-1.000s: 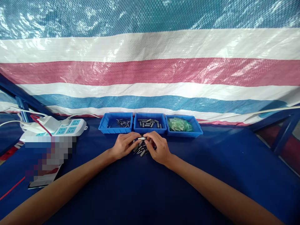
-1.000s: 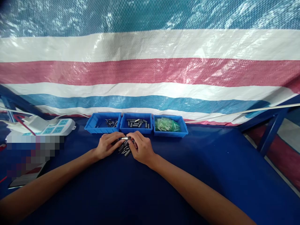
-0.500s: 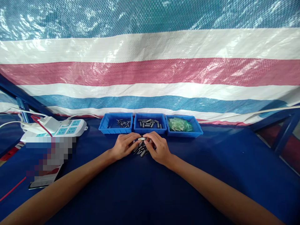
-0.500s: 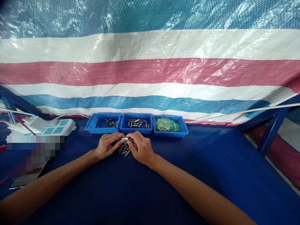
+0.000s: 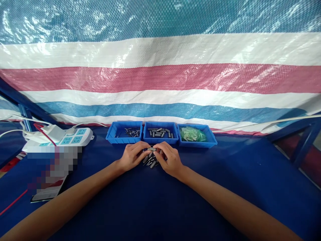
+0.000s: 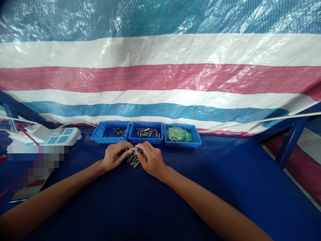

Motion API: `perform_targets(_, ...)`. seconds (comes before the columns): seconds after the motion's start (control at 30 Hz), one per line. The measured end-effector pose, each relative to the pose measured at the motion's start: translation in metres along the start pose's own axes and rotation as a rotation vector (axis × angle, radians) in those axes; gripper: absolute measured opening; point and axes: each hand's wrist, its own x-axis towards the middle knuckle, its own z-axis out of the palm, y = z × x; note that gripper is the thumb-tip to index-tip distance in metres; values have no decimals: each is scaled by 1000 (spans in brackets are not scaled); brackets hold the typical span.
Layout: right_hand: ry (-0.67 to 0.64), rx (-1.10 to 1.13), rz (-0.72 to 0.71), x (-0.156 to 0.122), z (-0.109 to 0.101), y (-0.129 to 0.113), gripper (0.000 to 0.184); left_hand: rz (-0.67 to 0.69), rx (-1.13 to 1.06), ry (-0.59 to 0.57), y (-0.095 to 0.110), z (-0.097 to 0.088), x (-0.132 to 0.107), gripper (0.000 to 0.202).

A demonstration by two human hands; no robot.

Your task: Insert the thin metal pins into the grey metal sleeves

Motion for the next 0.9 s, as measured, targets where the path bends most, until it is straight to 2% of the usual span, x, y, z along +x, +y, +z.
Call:
perform_targets(0.67,-28,-83,-47,2,4,2,19,34,16,7,0,0,-1,16)
perform_targets(0.77,-37,-87,-39,2,4,1,20,8,-5,-5,0,-1,-1,17)
perform_targets(0.9,-27,-64,-20,3,2,0,23,-110,-40,7,1,-1,-3,19)
